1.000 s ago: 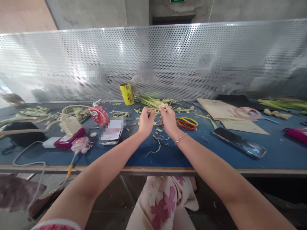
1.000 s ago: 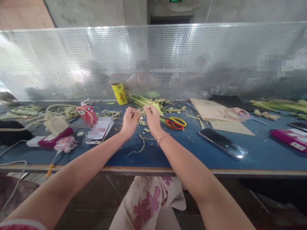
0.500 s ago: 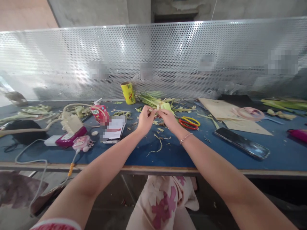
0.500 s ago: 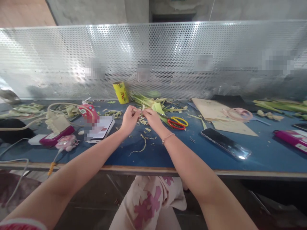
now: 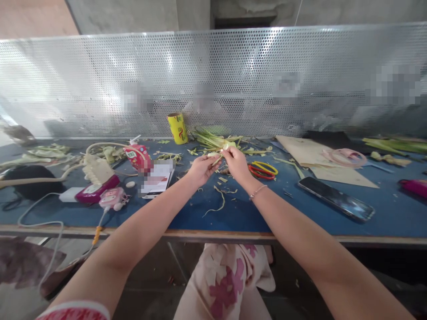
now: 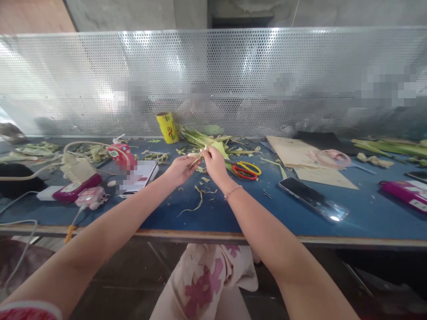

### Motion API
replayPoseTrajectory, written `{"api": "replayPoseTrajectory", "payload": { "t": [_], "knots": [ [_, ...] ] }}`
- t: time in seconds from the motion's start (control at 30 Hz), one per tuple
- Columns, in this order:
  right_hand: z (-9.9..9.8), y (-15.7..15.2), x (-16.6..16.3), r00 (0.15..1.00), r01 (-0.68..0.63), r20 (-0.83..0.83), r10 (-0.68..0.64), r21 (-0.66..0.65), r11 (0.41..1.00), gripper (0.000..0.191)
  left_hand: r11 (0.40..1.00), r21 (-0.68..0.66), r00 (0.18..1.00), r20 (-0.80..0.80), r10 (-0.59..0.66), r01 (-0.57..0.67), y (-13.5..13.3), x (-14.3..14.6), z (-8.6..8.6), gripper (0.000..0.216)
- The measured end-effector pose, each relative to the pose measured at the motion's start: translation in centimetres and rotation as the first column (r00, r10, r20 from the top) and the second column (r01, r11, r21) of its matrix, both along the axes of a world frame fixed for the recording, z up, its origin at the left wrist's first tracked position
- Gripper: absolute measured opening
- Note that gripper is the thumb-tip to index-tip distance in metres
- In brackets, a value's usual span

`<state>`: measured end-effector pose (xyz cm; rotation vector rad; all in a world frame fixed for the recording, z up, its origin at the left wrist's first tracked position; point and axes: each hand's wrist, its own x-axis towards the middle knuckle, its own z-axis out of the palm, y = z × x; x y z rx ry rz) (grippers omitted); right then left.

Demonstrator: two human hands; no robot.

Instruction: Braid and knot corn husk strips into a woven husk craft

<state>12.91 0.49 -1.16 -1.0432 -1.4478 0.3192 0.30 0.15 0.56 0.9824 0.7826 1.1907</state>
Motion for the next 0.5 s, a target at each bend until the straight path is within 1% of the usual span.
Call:
{"api": "replayPoseTrajectory", "payload": {
  "t": [0.07, 0.13, 0.23, 0.33, 0.4, 0.43, 0.5],
  "knots": [
    [0.0, 0.0, 0.0, 1.000, -0.007, -0.005, 0.007, -0.012, 1.000, 0.030, 0.999, 0.044, 1.000, 0.005, 0.019, -0.020, 0.0, -0.1, -0.1, 0.010],
    [0.0, -0.1, -0.1, 1.000, -0.011, 0.011, 0.010, 0.011, 1.000, 0.030, 0.992, 0.119, 0.999, -0.013, 0.043, -0.041, 0.1, -0.2, -0.3, 0.012],
    [-0.1, -0.1, -0.3, 0.999, -0.016, 0.045, 0.013, 0.077, 0.997, 0.027, 0.973, 0.229, 0.994, -0.087, 0.065, -0.044, 0.4, -0.3, -0.5, 0.020],
    [-0.3, -0.1, -0.6, 0.997, -0.024, 0.072, 0.018, 0.080, 0.996, 0.022, 0.963, 0.263, 0.978, -0.176, 0.110, -0.060, 0.4, -0.3, -0.6, 0.025],
    [-0.4, -0.2, -0.8, 0.995, -0.025, 0.101, 0.019, 0.065, 0.998, 0.023, 0.943, 0.314, 0.946, -0.260, 0.193, -0.106, 0.2, -0.3, -0.5, 0.028],
    [-0.4, -0.2, -1.0, 0.993, -0.029, 0.115, 0.022, 0.059, 0.998, 0.024, 0.922, 0.363, 0.915, -0.312, 0.255, -0.133, 0.1, -0.3, -0.4, 0.030],
    [-0.4, -0.4, -1.3, 0.992, -0.042, 0.118, 0.036, 0.054, 0.998, 0.024, 0.847, 0.500, 0.826, -0.392, 0.406, -0.179, -0.1, -0.3, -0.3, 0.032]
  ]
}}
